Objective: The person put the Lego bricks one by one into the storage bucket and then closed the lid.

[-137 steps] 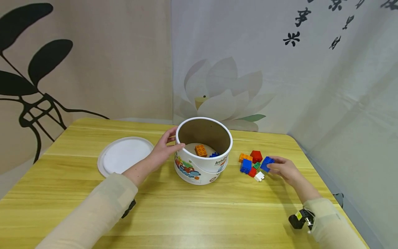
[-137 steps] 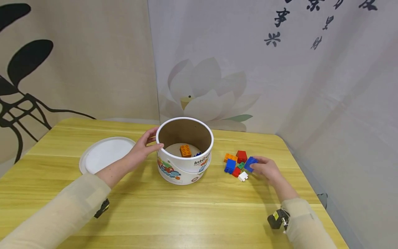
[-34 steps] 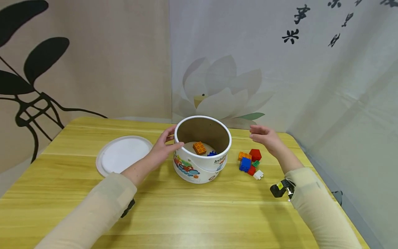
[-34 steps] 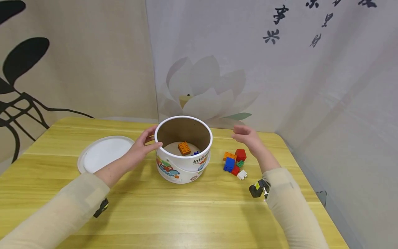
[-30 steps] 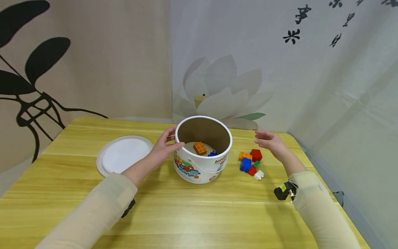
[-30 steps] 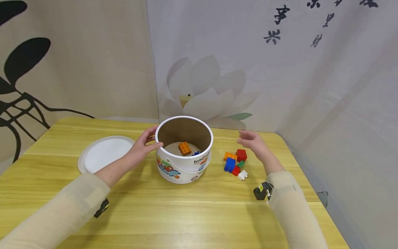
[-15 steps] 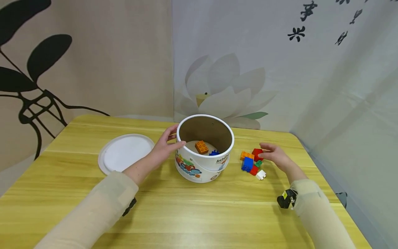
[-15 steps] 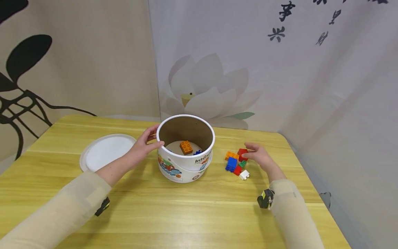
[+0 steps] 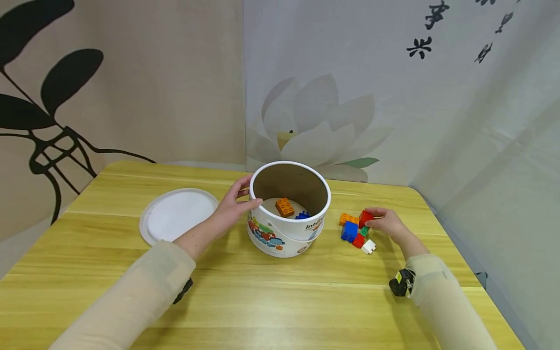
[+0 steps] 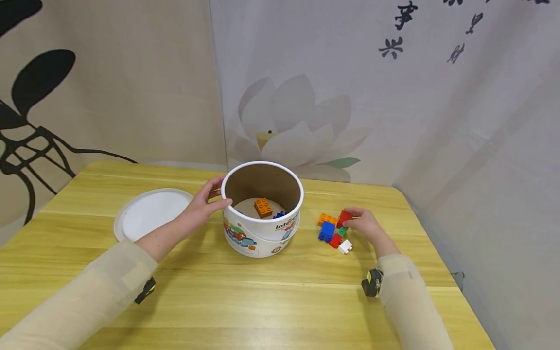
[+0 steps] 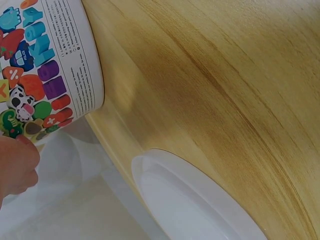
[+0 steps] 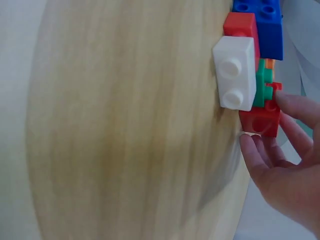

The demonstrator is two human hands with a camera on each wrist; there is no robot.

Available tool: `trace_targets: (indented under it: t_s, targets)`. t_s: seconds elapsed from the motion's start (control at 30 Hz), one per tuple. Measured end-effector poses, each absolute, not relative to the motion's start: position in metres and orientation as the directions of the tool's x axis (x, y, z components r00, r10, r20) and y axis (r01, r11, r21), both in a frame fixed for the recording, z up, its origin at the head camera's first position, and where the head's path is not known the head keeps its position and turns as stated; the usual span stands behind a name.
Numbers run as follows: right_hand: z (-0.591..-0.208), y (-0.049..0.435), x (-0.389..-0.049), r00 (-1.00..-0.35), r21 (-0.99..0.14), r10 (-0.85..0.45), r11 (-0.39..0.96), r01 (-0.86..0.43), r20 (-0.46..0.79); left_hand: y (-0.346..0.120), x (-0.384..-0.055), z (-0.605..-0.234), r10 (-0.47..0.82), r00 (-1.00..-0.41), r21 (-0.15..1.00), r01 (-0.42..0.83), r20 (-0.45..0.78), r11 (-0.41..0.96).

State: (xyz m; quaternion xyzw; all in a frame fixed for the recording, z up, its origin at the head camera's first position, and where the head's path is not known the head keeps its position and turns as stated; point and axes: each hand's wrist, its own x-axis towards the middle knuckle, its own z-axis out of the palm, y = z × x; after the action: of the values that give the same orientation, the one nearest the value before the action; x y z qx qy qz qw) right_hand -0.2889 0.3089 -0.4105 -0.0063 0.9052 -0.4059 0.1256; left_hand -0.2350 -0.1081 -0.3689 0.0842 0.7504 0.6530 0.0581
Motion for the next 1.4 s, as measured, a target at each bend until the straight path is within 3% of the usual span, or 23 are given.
trace_targets:
  t_s: [0.4,1.0,1.4]
  targets:
    - [-0.407,0.308,-0.284,-0.983,-0.735,-0.035,0.669,0.111,-0.18,-0.109,-0.235,-0.369,0.199,-0.98,0.99,0.043,0.015,0.135]
    - [-0.374,0.307,-0.282,-0.985,-0.792,-0.076,0.605,0.078,-0.155,-0.107,-0.236,-0.37,0.192,-0.981,0.988,0.041,0.011,0.151]
    - [-0.34,0.295,-0.281,-0.988,-0.766,-0.11,0.642,0.012,-0.108,-0.107,-0.236,-0.371,0.19,-0.982,0.988,0.039,0.011,0.149]
